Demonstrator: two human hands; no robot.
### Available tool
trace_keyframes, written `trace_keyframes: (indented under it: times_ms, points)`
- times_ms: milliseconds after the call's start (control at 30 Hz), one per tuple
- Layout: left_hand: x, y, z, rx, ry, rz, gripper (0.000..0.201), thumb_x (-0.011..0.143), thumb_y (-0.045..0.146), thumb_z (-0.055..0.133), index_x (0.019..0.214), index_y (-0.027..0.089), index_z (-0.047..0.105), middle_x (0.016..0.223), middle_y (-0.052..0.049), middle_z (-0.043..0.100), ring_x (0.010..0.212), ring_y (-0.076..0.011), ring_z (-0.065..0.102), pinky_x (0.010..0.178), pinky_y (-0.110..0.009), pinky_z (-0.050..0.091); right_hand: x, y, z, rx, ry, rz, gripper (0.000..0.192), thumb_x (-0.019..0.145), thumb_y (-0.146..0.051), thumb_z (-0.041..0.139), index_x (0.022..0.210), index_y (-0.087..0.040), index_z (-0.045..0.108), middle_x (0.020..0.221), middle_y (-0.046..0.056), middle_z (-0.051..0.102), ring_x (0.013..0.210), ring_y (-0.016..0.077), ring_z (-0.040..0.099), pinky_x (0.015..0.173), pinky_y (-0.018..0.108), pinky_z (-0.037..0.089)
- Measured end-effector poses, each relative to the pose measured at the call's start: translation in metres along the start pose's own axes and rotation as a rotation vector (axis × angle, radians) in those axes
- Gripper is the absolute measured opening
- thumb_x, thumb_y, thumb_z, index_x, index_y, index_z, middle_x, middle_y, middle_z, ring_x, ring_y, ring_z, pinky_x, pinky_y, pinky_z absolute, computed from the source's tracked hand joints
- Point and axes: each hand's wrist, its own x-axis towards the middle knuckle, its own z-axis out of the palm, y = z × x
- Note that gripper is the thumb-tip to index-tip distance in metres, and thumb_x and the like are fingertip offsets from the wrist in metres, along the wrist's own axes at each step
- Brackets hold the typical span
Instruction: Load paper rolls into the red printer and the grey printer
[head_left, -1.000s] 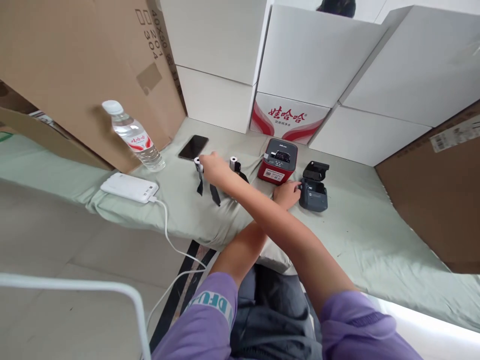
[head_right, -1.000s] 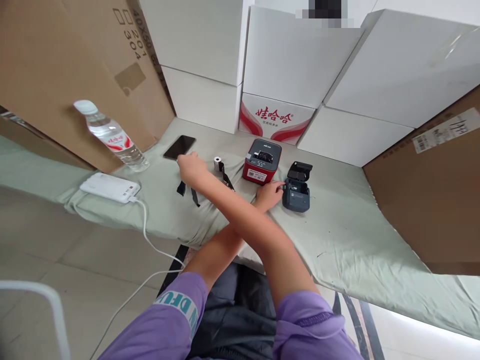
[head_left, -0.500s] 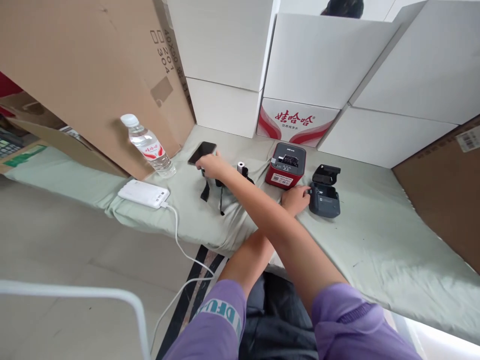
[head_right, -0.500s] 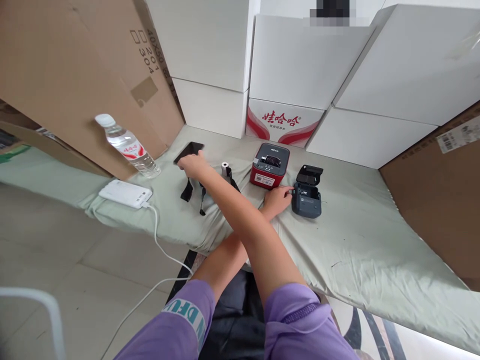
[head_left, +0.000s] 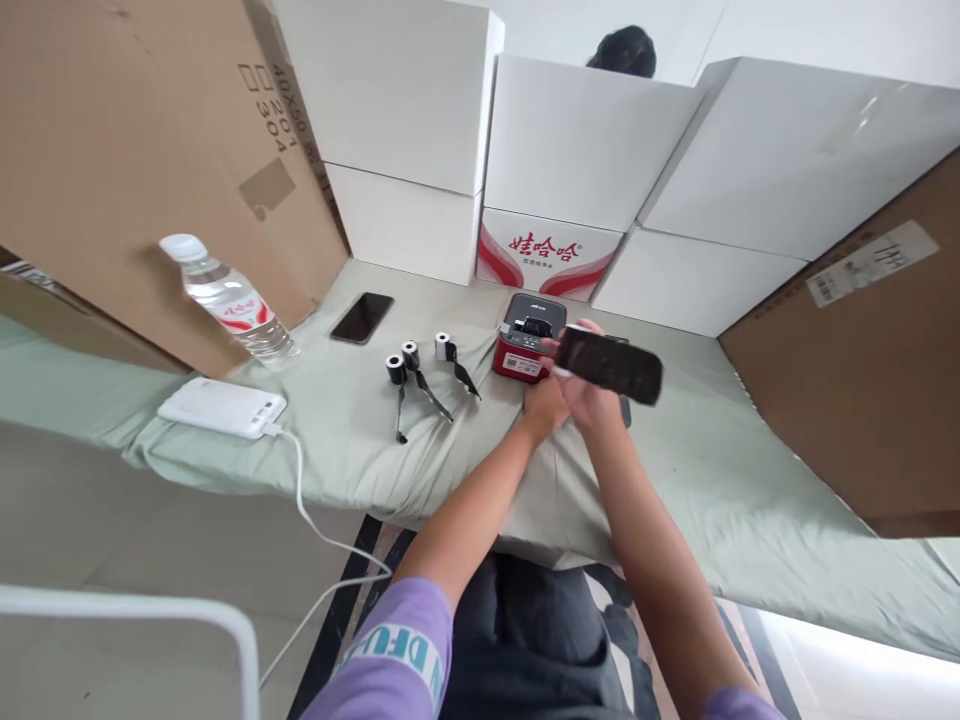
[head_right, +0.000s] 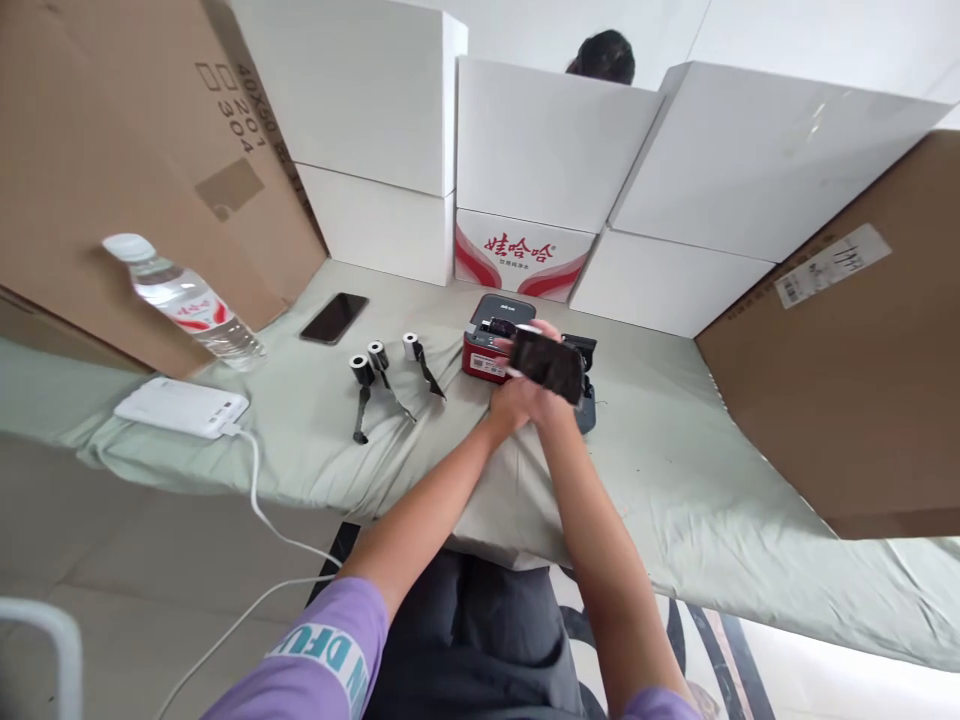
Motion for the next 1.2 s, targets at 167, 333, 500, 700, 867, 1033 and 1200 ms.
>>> trace_keyframes:
  times_ms: [167, 333, 500, 700, 867, 1033, 1200]
  points:
    - [-0.002, -0.006, 0.001, 0.028, 0.039, 0.039, 0.041, 0.093, 0.019, 0.054, 0.127, 0.029, 0.075, 0.123, -0.005, 0.077, 0.114, -0.0272, 0.07, 0.097, -0.037, 0.052, 0.01, -0.025, -0.1, -0.254, 0.266, -0.167, 0.043, 0.073, -0.043, 0.084, 0.106, -0.029, 0.059, 0.086, -0.003, 0.065, 0.061, 0.0119, 0.06, 0.044, 0.02, 0.037]
    - [-0.002, -0.009, 0.007, 0.017, 0.07, 0.052, 0.041, 0.092, 0.018, 0.056, 0.127, 0.027, 0.075, 0.117, -0.007, 0.078, 0.108, -0.0279, 0.071, 0.092, -0.036, 0.052, 0.007, -0.026, -0.15, -0.754, 0.253, -0.19, 0.035, 0.073, -0.04, 0.081, 0.101, -0.023, 0.071, 0.103, 0.004, 0.072, 0.097, 0.0219, 0.068, 0.089, 0.037, 0.056]
    - [-0.003, -0.013, 0.012, -0.078, 0.104, 0.123, 0.048, 0.088, 0.014, 0.059, 0.135, 0.02, 0.07, 0.113, -0.009, 0.077, 0.091, -0.0243, 0.071, 0.085, -0.035, 0.053, 0.008, -0.012, -0.156, -0.832, 0.13, -0.14, 0.033, 0.076, -0.034, 0.071, 0.107, -0.024, 0.072, 0.112, 0.007, 0.072, 0.11, 0.0268, 0.065, 0.105, 0.046, 0.05]
    - [0.001, -0.023, 0.016, -0.285, 0.201, 0.217, 0.042, 0.09, 0.02, 0.062, 0.131, 0.018, 0.071, 0.103, -0.009, 0.076, 0.079, -0.02, 0.067, 0.082, -0.033, 0.054, 0.008, -0.007, -0.148, -0.636, 0.11, -0.09, 0.052, 0.072, -0.044, 0.081, 0.117, -0.026, 0.062, 0.112, 0.007, 0.071, 0.107, 0.0255, 0.067, 0.095, 0.041, 0.055]
    - [0.004, -0.027, 0.016, -0.644, 0.198, 0.262, 0.045, 0.096, 0.043, 0.063, 0.134, 0.019, 0.069, 0.116, -0.011, 0.076, 0.095, -0.0223, 0.07, 0.088, -0.033, 0.056, 0.0, -0.012, -0.125, -0.59, -0.037, -0.01, 0.055, 0.077, -0.055, 0.08, 0.121, -0.027, 0.06, 0.104, 0.005, 0.073, 0.097, 0.0244, 0.069, 0.085, 0.038, 0.056]
    - [0.003, -0.024, 0.012, -0.887, 0.173, 0.282, 0.052, 0.085, 0.045, 0.076, 0.131, 0.021, 0.069, 0.121, -0.009, 0.074, 0.111, -0.0258, 0.069, 0.095, -0.035, 0.055, -0.005, -0.013, -0.11, -0.568, -0.102, 0.015, 0.05, 0.079, -0.055, 0.081, 0.116, -0.025, 0.064, 0.102, 0.004, 0.072, 0.095, 0.0232, 0.068, 0.083, 0.036, 0.055]
    - [0.005, -0.022, 0.012, -0.968, 0.203, 0.243, 0.047, 0.08, 0.043, 0.081, 0.121, 0.022, 0.071, 0.121, -0.009, 0.074, 0.118, -0.0276, 0.068, 0.1, -0.037, 0.054, -0.004, -0.012, -0.114, -0.519, -0.103, 0.044, 0.043, 0.084, -0.055, 0.076, 0.113, -0.024, 0.067, 0.105, 0.004, 0.071, 0.087, 0.0187, 0.065, 0.072, 0.031, 0.053]
